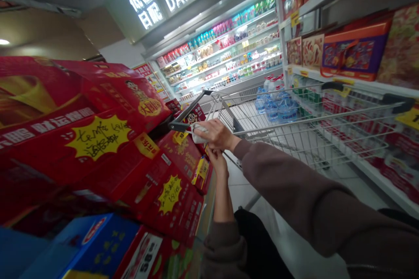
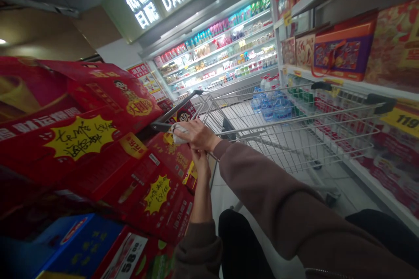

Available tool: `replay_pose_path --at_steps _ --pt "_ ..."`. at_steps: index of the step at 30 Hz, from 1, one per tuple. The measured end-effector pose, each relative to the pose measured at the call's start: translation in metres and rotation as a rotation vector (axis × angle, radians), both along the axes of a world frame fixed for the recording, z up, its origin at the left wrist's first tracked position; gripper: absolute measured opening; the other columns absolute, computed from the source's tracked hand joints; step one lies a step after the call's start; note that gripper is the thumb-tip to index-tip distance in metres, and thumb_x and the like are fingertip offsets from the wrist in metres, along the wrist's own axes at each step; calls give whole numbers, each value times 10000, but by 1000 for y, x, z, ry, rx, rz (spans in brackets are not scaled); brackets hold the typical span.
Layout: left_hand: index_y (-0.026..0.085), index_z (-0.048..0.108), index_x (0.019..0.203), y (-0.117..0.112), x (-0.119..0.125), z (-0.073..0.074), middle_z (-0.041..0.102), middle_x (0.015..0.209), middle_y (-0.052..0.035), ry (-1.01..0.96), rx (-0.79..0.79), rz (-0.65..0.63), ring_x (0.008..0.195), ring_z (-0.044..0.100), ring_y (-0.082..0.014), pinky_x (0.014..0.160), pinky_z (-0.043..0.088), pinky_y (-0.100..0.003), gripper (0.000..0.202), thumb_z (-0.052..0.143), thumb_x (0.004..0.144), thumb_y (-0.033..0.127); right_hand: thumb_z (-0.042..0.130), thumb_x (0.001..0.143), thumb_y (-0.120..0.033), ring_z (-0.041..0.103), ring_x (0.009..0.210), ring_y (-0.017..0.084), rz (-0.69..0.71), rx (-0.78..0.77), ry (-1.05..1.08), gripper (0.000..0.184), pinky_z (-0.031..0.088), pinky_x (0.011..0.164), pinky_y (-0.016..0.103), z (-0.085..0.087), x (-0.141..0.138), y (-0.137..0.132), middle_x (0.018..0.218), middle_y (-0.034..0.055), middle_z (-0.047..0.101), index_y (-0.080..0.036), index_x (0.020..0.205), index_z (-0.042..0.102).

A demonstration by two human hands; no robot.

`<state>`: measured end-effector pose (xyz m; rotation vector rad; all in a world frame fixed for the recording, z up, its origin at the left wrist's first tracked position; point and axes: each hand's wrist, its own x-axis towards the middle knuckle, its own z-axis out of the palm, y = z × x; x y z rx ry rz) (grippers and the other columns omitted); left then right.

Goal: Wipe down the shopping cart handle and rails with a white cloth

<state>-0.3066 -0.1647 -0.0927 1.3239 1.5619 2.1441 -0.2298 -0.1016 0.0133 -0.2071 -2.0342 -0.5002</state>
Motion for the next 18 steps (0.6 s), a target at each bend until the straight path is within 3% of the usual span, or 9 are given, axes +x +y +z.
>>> replay_pose_path --at_steps 6,12,15,18 --pt "212 562 1126 -7 22 -5 685 1046 -57 -39 -32 17 903 685 -161 848 556 -291 317 631 902 424 610 850 -207 578 1157 270 5 -4 23 525 398 942 423 -4 26 -5 1398 147 635 -251 1373 619" --pt "223 557 1157 -18 53 -2 689 1121 -81 25 -35 104 890 673 -167 832 550 -300 284 604 920 373 644 812 -205 571 1181 281 -9 -24 103 554 413 973 424 -10 67 -16 1347 148 646 -228 1365 617" --pt "228 569 1113 -23 66 0 694 1088 -73 8 -52 87 867 673 -168 797 563 -295 246 609 930 387 615 794 -175 588 1172 283 -22 -125 146 535 446 984 437 -23 96 -16 1305 150 653 -213 1328 623" --pt "229 570 1079 -23 75 -2 675 1034 -53 -41 -31 45 849 690 -165 789 588 -298 226 623 925 385 582 757 -125 620 1132 283 -18 -188 205 565 501 938 434 -48 130 -12 1243 156 664 -200 1316 599"
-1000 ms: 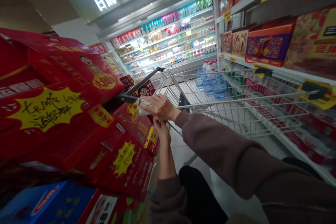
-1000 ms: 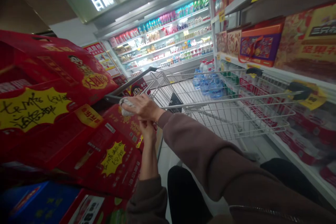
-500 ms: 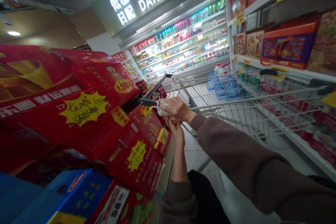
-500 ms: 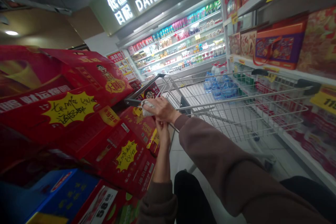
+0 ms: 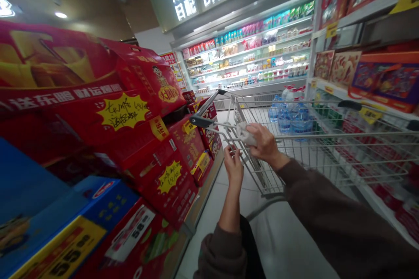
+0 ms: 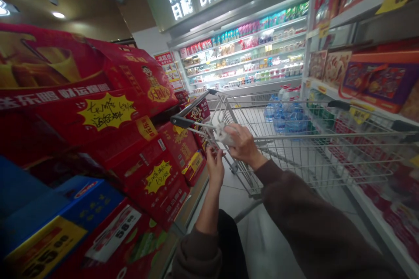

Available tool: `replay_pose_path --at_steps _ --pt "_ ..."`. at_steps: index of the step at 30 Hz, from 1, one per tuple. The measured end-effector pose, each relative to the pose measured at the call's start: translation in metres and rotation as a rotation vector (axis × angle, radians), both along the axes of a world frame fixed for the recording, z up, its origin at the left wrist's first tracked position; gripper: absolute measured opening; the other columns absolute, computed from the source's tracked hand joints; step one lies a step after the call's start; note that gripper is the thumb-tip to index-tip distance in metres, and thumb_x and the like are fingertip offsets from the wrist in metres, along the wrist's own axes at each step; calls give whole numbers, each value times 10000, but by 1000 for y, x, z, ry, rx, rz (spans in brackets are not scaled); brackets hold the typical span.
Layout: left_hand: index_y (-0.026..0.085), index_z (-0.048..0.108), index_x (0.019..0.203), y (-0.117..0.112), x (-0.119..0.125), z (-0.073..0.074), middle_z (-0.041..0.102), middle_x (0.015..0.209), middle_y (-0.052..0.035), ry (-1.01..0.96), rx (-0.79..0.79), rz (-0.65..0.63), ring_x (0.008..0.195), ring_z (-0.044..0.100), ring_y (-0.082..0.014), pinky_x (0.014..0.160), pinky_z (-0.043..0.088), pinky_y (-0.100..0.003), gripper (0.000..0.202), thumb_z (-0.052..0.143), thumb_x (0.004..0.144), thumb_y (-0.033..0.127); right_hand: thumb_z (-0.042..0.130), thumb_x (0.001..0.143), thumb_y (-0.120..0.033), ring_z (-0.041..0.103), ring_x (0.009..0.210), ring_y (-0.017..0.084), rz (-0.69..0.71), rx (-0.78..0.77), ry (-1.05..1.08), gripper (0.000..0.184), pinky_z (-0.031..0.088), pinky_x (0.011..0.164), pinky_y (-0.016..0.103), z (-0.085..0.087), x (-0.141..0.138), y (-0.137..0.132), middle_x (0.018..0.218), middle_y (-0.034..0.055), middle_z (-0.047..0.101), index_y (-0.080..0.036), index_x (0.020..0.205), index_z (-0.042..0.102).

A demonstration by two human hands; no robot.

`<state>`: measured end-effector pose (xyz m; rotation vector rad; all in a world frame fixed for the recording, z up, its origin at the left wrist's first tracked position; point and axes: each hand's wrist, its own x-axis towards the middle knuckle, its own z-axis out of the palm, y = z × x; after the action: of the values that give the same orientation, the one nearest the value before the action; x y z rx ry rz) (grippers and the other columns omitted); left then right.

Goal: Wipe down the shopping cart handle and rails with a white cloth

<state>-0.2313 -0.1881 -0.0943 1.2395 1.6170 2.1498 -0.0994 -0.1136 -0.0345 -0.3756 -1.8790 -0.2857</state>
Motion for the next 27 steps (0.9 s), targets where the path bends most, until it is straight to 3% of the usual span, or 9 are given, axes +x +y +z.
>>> replay_pose_path --at_steps 3,5,7,11,14,16,22,27 --pt "228 566 1058 2 9 -5 643 1017 -43 -17 50 3 810 675 -155 773 593 -295 198 609 935 378 576 791 -128 641 1116 289 -7 25 -2 536 516 914 448 -16 25 0 1217 151 673 -225 1318 569" --pt "228 564 1053 3 17 -8 632 1020 -46 -16 73 9 803 653 -154 768 586 -293 175 591 949 366 568 825 -133 641 1130 287 -25 48 12 511 505 921 448 -10 26 -5 1240 157 667 -221 1328 549" --pt "226 569 1071 2 25 -10 630 1027 -55 -4 84 18 822 639 -161 781 573 -296 159 562 964 343 561 839 -127 633 1133 282 -37 86 -3 502 484 918 432 10 13 -14 1268 162 659 -204 1335 540" --pt "217 587 1086 1 35 -9 643 970 -68 37 85 68 874 636 -196 824 543 -324 167 544 955 312 535 842 -95 595 1146 270 -2 145 -182 525 434 911 404 69 -31 -38 1310 143 647 -207 1355 548" --pt "217 591 1062 0 34 -8 662 948 -72 12 68 65 889 650 -214 838 536 -337 179 581 931 339 533 830 -100 585 1067 256 28 72 -214 558 422 883 390 91 -53 -46 1297 130 646 -205 1378 550" --pt "212 595 1086 -2 31 -7 682 990 -82 -16 72 38 907 660 -218 837 538 -337 223 598 925 367 546 819 -110 582 1060 259 20 59 -204 559 416 889 394 86 -55 -47 1287 128 647 -209 1368 561" --pt "217 647 1035 -26 39 -6 661 947 -57 -65 131 38 887 641 -194 796 544 -287 258 616 959 461 593 828 -238 629 1058 285 -98 255 69 486 443 850 410 35 -25 -46 1221 164 662 -226 1310 532" --pt "215 678 1075 -55 61 -26 681 984 -72 -86 152 49 904 665 -199 802 563 -285 314 623 973 507 560 865 -306 673 983 277 -5 398 240 419 492 788 408 27 -4 -59 1143 169 675 -194 1267 540"
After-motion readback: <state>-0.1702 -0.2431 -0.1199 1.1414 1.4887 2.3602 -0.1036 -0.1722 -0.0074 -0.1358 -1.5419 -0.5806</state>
